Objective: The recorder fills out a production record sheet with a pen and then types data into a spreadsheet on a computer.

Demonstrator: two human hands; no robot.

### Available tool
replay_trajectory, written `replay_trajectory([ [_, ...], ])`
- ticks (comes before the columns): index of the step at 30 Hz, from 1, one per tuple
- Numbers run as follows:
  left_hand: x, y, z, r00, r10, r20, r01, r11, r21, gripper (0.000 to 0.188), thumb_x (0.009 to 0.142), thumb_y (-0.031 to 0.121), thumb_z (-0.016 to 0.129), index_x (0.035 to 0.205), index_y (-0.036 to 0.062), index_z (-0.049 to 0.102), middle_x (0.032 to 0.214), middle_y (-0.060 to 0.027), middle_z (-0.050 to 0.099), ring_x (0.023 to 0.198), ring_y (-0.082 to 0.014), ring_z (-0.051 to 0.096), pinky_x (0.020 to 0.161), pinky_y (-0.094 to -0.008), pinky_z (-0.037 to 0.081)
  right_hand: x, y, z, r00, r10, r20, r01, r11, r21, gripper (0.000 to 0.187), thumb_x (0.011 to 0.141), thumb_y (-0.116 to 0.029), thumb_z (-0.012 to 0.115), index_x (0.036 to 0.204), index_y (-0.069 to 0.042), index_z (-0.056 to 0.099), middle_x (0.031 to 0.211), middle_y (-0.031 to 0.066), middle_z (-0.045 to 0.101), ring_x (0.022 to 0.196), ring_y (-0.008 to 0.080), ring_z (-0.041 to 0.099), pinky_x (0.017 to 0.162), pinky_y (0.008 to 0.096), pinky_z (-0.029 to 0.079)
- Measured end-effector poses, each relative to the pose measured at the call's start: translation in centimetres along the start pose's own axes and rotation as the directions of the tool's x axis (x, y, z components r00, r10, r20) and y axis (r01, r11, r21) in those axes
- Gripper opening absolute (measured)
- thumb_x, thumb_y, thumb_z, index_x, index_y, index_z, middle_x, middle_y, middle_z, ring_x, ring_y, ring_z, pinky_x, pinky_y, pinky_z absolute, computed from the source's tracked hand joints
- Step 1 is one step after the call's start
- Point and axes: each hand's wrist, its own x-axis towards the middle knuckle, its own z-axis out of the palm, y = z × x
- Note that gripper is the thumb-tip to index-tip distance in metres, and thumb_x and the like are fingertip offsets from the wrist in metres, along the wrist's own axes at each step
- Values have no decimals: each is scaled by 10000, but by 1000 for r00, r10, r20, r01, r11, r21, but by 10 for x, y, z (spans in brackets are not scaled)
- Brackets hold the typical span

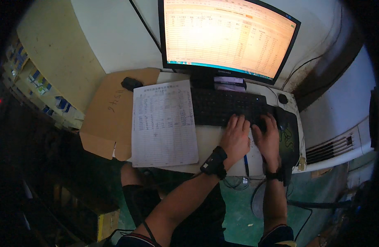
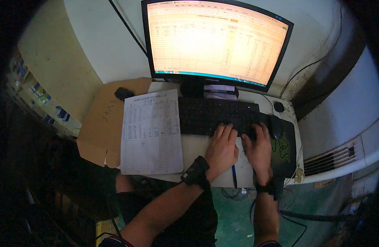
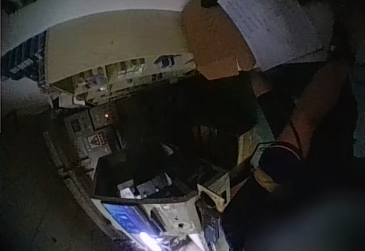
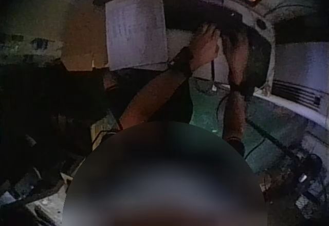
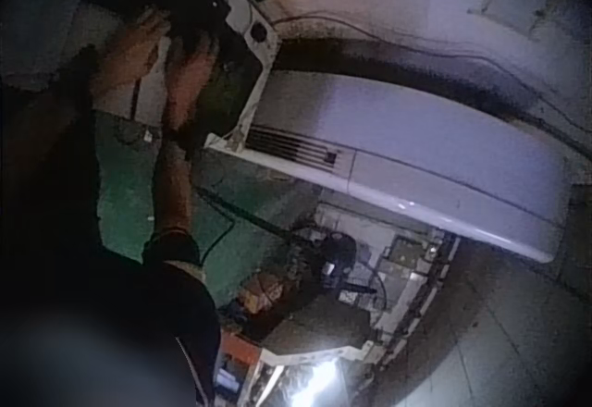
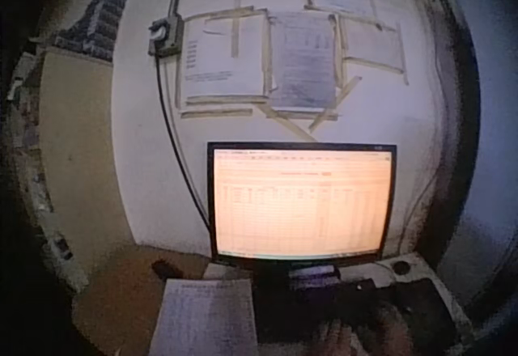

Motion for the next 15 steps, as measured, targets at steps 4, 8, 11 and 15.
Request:
replay_trajectory([
  [4, 1, 0, 1, 1000, 7, 11, -7, 1000, 0, 523, 819, 83, 730, 1295, -76, 584, 1472, -278, 531, 1408, -486, 460, 1226, -547, 378, 3, 1, 0, 1000, 12, -2, -12, 1000, 5, 491, 924, -209, 800, 1345, -11, 641, 1478, 324, 555, 1318, 518, 575, 1080, 523, 511],
  [8, 0, -2, 3, 998, 36, -42, -35, 999, 12, 506, 809, 80, 730, 1269, -74, 590, 1455, -275, 535, 1402, -484, 464, 1225, -552, 376, 10, -3, 2, 999, -48, -25, 48, 999, -22, 498, 932, -235, 801, 1352, -20, 643, 1471, 332, 555, 1304, 526, 579, 1074, 529, 510],
  [11, 0, 0, 2, 998, 28, -60, -28, 1000, 5, 487, 802, 79, 727, 1246, -71, 594, 1439, -270, 540, 1396, -483, 468, 1220, -557, 379, 10, 2, 5, 994, -99, -34, 97, 994, -55, 491, 942, -262, 797, 1349, -30, 650, 1460, 334, 560, 1288, 532, 583, 1069, 534, 510],
  [15, -1, 0, -1, 1000, 16, -8, -16, 999, 28, 563, 815, 109, 767, 1320, -68, 594, 1434, -263, 564, 1389, -446, 479, 1269, -546, 321, 8, 5, 9, 993, -111, -49, 109, 993, -53, 470, 956, -274, 786, 1345, -42, 661, 1451, 335, 563, 1275, 533, 587, 1062, 535, 510],
])
